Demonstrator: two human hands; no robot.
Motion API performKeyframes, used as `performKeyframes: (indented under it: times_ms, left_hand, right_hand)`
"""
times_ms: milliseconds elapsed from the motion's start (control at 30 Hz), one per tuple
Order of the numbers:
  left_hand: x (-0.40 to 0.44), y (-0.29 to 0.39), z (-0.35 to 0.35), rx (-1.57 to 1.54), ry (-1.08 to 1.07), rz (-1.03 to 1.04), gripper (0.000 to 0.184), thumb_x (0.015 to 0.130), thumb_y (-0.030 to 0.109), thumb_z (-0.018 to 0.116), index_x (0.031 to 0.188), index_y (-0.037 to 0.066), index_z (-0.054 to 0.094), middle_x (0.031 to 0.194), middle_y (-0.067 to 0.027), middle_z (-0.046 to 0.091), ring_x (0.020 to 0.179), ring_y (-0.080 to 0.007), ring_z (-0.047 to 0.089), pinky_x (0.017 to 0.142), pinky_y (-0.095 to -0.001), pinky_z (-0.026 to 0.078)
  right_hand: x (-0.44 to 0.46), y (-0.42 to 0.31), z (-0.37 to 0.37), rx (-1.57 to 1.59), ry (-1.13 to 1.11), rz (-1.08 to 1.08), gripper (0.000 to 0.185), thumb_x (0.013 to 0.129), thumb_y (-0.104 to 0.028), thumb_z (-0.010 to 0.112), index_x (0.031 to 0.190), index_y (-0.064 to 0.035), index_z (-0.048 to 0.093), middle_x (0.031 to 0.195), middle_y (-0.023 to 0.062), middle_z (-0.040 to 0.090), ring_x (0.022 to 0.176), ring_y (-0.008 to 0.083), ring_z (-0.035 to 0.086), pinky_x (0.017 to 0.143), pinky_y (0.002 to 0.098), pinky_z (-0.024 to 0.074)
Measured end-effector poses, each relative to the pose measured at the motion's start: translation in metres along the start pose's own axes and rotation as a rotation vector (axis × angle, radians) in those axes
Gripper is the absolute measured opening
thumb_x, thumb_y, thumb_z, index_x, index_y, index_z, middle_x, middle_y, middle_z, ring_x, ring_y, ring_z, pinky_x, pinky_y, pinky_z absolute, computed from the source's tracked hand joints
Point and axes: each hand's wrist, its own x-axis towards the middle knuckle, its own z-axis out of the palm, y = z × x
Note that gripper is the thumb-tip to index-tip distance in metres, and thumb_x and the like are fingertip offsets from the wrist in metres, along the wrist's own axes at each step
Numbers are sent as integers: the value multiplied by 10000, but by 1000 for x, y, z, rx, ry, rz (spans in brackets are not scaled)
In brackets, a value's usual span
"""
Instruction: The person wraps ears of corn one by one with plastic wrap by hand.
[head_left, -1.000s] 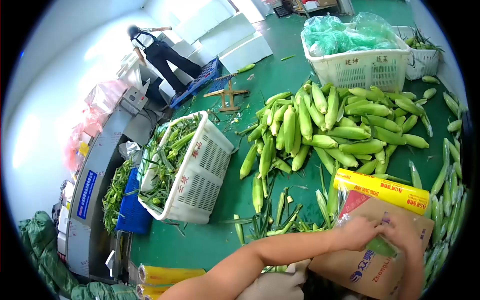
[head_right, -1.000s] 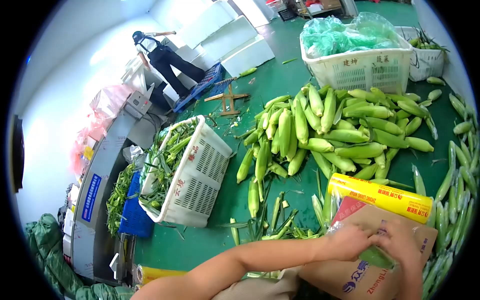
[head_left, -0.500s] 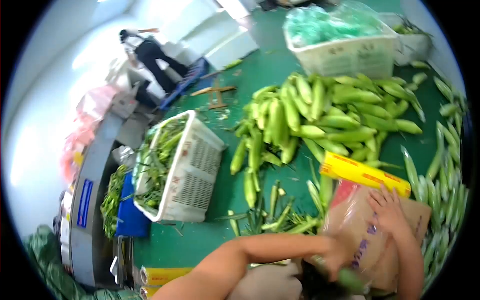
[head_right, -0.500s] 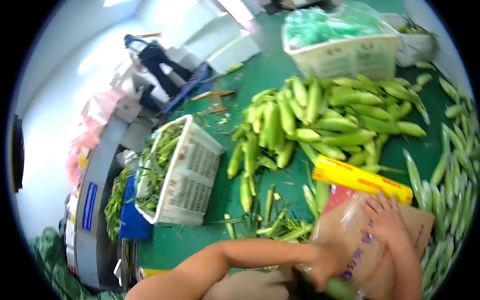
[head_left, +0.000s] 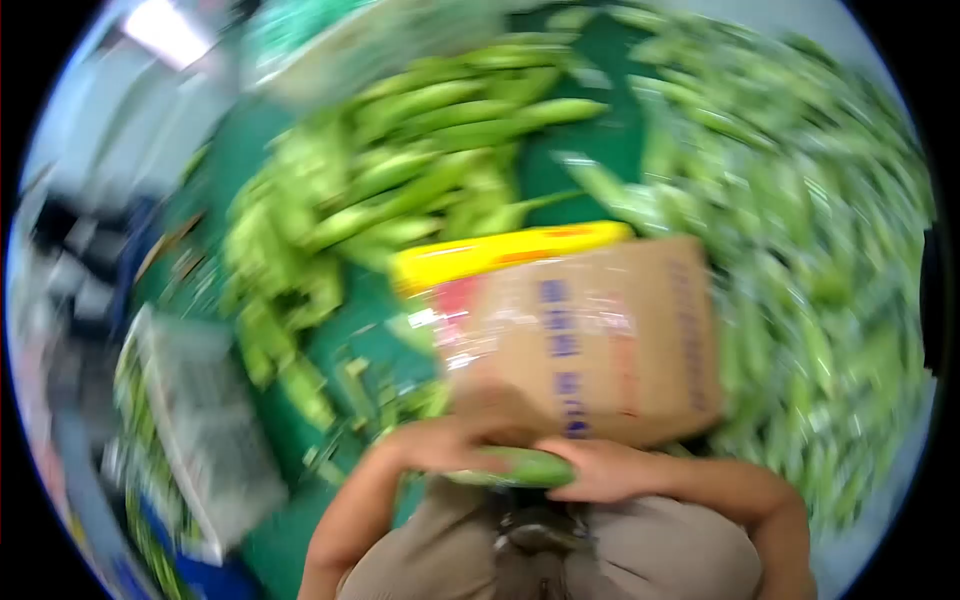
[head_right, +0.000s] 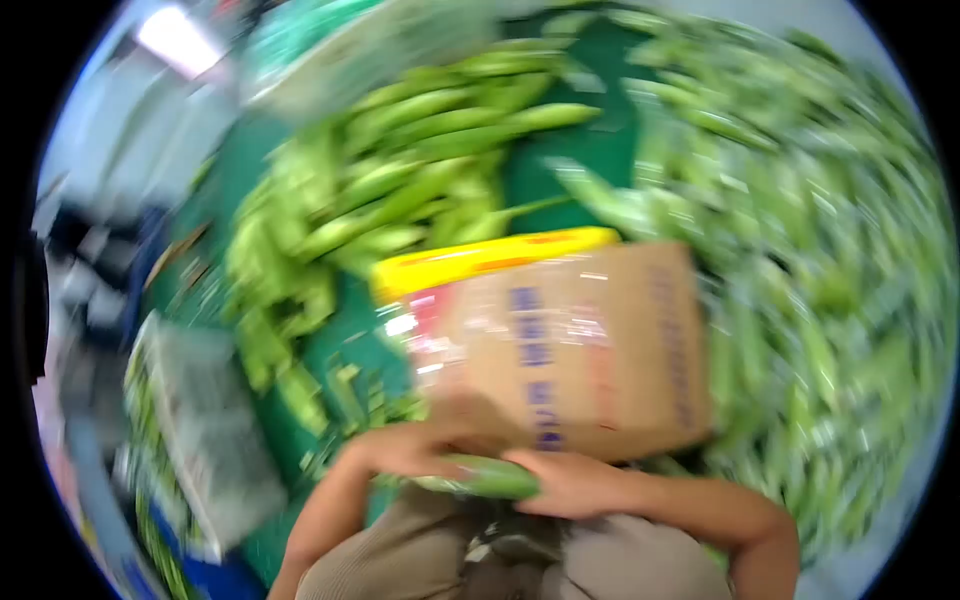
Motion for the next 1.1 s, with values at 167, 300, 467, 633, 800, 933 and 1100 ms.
performKeyframes:
  times_ms: [167,300,467,633,800,933,1100]
  left_hand:
    - [8,9,-19,448,1113,717,358,832,230,762,1127,37,699,995,-132,702,879,-277,674,784,-412,558]
    - [41,57,-3,-592,1276,807,474,854,374,778,1154,17,691,1122,-165,698,1022,-377,671,934,-496,568]
    - [75,33,-15,-562,934,751,661,1002,406,532,1539,57,369,1280,-85,583,1112,-193,575,1034,-359,442]
    - [69,-88,-114,-315,1759,565,344,998,298,633,1198,19,602,1044,-95,643,916,-191,639,846,-330,519]
    - [50,-206,-137,157,1593,-321,426,929,243,695,1258,-15,615,1082,-181,725,994,-309,699,873,-394,543]
    - [76,-217,-162,159,1574,-282,634,851,345,784,1317,-38,587,1209,-260,684,1098,-408,669,938,-438,538]
    - [56,-196,-186,-402,1452,-327,677,774,307,809,1301,-50,582,1154,-211,709,1001,-328,705,841,-412,566]
  right_hand:
    - [36,-3,-6,611,195,-288,835,751,-155,838,1459,-16,416,1176,107,586,1084,202,562,906,347,500]
    - [61,-31,-6,955,201,-347,911,731,-6,780,1530,-105,354,958,72,612,739,181,634,575,319,524]
    - [79,70,14,1477,-291,-519,478,873,-79,707,1324,-55,550,904,15,616,771,161,645,654,317,545]
    - [-79,74,-127,1280,548,-527,410,946,-130,639,1338,-55,545,1024,47,627,882,174,639,775,324,530]
    - [-181,64,-272,617,1360,-794,358,1018,-181,570,1352,-54,539,1145,79,637,992,188,634,896,331,516]
    - [-130,68,-221,544,1375,-721,333,1076,-222,515,1363,-53,535,1241,104,646,1081,198,629,992,337,504]
    - [-53,77,-122,246,1042,-177,362,901,-26,705,1256,-44,638,1111,71,679,970,182,652,865,347,545]
